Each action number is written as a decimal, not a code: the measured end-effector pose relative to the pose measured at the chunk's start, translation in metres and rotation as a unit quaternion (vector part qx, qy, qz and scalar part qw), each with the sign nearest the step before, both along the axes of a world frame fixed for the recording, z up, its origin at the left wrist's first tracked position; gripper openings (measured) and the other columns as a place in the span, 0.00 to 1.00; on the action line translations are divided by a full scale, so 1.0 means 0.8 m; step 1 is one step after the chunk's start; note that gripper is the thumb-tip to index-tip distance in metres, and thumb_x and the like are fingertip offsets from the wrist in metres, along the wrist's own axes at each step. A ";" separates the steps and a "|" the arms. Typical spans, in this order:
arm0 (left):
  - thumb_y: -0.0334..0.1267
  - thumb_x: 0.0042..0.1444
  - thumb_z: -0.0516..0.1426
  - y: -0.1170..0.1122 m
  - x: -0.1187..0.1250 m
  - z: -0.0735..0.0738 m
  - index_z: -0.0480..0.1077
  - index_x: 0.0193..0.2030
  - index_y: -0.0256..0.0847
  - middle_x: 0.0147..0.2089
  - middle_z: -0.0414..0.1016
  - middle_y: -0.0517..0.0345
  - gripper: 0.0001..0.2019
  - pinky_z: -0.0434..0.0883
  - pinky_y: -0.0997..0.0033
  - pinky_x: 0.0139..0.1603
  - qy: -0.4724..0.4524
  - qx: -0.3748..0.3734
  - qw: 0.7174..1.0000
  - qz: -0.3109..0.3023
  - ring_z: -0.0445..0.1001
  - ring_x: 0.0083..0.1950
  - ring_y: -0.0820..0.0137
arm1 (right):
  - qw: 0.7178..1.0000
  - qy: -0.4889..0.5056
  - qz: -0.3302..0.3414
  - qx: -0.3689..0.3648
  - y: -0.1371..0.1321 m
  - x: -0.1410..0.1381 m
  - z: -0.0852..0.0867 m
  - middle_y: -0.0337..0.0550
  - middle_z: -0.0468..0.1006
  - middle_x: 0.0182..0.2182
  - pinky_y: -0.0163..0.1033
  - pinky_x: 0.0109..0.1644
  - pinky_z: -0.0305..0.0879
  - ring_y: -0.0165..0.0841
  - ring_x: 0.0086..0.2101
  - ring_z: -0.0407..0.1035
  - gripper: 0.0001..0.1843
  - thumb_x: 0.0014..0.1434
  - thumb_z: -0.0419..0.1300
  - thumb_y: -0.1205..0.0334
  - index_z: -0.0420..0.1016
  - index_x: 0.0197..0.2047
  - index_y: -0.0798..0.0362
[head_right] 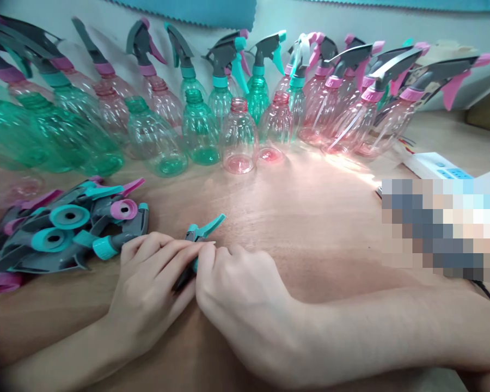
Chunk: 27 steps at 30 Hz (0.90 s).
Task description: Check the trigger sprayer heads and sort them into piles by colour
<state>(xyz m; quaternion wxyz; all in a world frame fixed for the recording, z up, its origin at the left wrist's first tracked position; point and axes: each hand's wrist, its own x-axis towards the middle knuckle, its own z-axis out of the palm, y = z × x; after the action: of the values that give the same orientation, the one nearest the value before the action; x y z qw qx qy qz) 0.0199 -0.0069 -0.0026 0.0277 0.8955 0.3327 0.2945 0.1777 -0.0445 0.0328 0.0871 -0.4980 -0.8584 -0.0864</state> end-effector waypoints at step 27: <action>0.34 0.53 0.62 0.009 -0.007 0.005 0.68 0.46 0.45 0.34 0.71 0.62 0.13 0.67 0.70 0.37 -0.119 -0.203 0.972 -0.024 0.68 0.37 0.70 | 0.915 0.280 0.028 -0.291 0.052 0.048 0.046 0.27 0.64 0.16 0.29 0.18 0.45 0.20 0.17 0.54 0.07 0.60 0.57 0.60 0.74 0.31 0.50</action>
<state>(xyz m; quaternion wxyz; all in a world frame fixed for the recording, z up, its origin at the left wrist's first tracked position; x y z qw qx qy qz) 0.0141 0.0000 0.0011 0.2556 0.8373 0.3581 0.3247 0.2162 -0.0033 0.0698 0.1772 -0.4807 -0.8000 0.3124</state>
